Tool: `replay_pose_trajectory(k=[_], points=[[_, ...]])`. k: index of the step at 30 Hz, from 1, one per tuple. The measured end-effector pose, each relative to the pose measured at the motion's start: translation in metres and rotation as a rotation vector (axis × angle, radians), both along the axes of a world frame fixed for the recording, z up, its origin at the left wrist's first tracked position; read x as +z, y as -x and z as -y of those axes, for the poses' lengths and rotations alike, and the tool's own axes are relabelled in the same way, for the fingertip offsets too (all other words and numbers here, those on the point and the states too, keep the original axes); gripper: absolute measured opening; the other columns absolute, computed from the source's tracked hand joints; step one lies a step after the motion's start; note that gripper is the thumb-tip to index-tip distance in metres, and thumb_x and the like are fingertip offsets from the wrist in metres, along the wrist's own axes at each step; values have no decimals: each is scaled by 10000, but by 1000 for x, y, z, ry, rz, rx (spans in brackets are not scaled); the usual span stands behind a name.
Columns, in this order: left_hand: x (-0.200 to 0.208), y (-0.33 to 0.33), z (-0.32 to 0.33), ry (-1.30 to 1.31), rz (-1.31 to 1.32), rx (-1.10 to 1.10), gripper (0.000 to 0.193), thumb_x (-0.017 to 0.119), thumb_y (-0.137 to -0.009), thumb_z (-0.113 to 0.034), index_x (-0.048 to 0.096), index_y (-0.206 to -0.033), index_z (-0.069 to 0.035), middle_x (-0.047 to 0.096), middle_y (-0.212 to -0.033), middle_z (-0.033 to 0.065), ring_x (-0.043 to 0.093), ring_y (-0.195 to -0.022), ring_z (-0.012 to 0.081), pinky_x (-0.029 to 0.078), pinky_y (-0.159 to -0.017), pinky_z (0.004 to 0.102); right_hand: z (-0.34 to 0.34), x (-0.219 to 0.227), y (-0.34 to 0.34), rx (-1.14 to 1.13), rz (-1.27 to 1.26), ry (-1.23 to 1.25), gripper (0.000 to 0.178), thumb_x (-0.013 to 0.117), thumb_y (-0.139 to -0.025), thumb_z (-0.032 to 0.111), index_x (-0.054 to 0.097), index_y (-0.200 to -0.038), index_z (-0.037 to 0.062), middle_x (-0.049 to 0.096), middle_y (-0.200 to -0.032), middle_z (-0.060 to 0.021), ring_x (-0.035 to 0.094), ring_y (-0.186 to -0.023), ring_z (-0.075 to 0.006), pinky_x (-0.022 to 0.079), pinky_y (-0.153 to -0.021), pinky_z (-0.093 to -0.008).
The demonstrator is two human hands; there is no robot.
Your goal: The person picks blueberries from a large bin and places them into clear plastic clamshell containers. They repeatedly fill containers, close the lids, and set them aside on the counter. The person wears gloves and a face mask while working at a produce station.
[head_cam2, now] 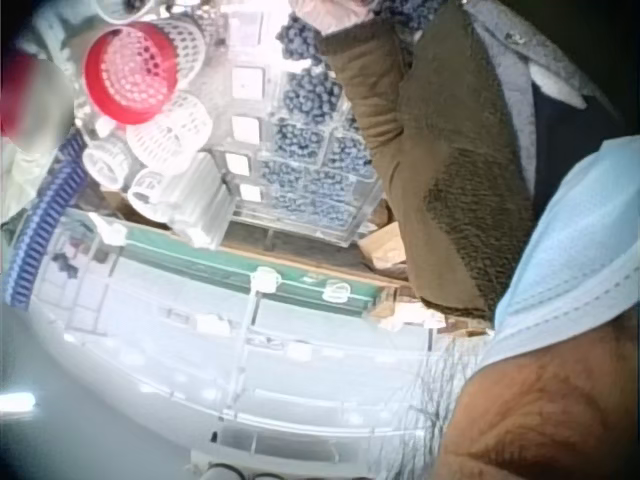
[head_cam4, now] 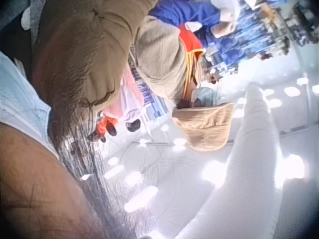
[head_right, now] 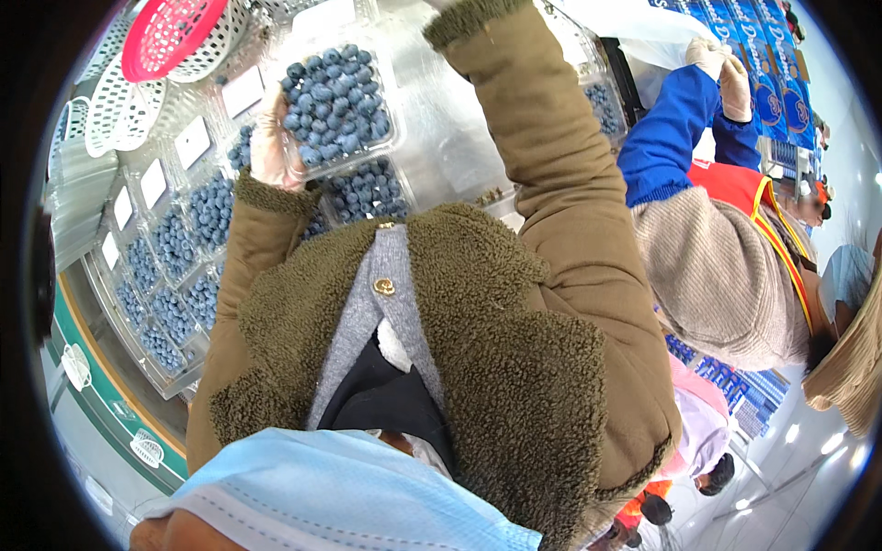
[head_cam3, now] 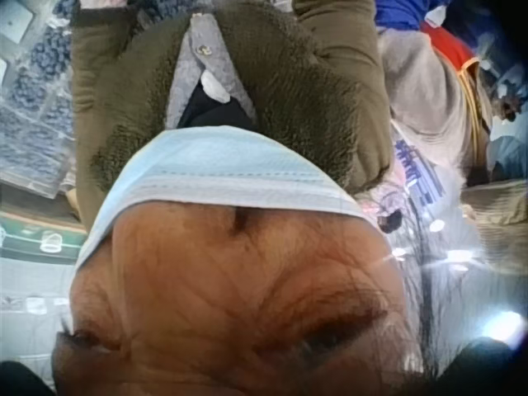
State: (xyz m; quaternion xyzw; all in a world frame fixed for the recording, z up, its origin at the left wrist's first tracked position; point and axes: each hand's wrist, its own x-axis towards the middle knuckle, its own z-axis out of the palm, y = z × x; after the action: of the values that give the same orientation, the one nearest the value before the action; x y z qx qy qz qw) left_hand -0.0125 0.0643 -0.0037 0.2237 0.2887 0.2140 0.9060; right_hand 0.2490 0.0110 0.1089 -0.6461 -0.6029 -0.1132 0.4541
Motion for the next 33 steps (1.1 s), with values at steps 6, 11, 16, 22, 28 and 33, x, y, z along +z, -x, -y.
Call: replay_pose_trajectory(k=[6,11,16,22,28,33], points=[[0,-9,11,-18,82,-93,531,594,-1044,-386,508,-1416,-18,610,-1365,178,645,-1224,313,581,-1008,495,61,-83,20,146,-1612,254,601,574,-1044,460,448,-1509,101,652,-1247,-63,642,-1065,-181,542,-905,-331],[-5,-22,29,-66,-103,-195,662,730,-931,-499,539,-1450,-134,355,-1608,122,227,-1518,257,180,-1231,531,91,-57,22,330,-1255,-142,779,578,-1030,509,316,-1594,41,665,-1236,-82,630,-1055,-169,459,-997,-329],[-28,-23,21,-193,-51,-201,494,734,-951,-419,611,-1305,-98,566,-1308,135,587,-1153,190,507,-963,457,140,-39,56,383,-988,-24,963,662,-971,535,212,-1621,-14,681,-1150,-81,613,-1061,-141,429,-1005,-299],[-56,-19,13,-115,161,-203,517,649,-1018,-329,518,-1419,-29,593,-1361,166,692,-901,170,605,-750,291,162,-75,105,124,-1221,-78,732,706,-952,155,322,-1568,58,636,-1282,-131,674,-1100,-236,595,-852,-374],[-51,-29,-1,-159,238,-157,460,462,-1094,-367,580,-1370,-19,666,-1299,147,679,-1098,245,604,-882,366,180,-84,106,588,-1739,232,834,606,-961,-7,115,-1632,60,508,-1483,-188,656,-1197,-296,644,-886,-469],[-10,-40,1,5,396,-198,650,422,-1067,-535,532,-1452,-22,634,-1389,138,655,-1171,256,568,-965,439,174,-82,93,512,-1553,223,483,622,-986,77,492,-1450,56,632,-1320,-107,657,-1174,-264,600,-922,-435]])
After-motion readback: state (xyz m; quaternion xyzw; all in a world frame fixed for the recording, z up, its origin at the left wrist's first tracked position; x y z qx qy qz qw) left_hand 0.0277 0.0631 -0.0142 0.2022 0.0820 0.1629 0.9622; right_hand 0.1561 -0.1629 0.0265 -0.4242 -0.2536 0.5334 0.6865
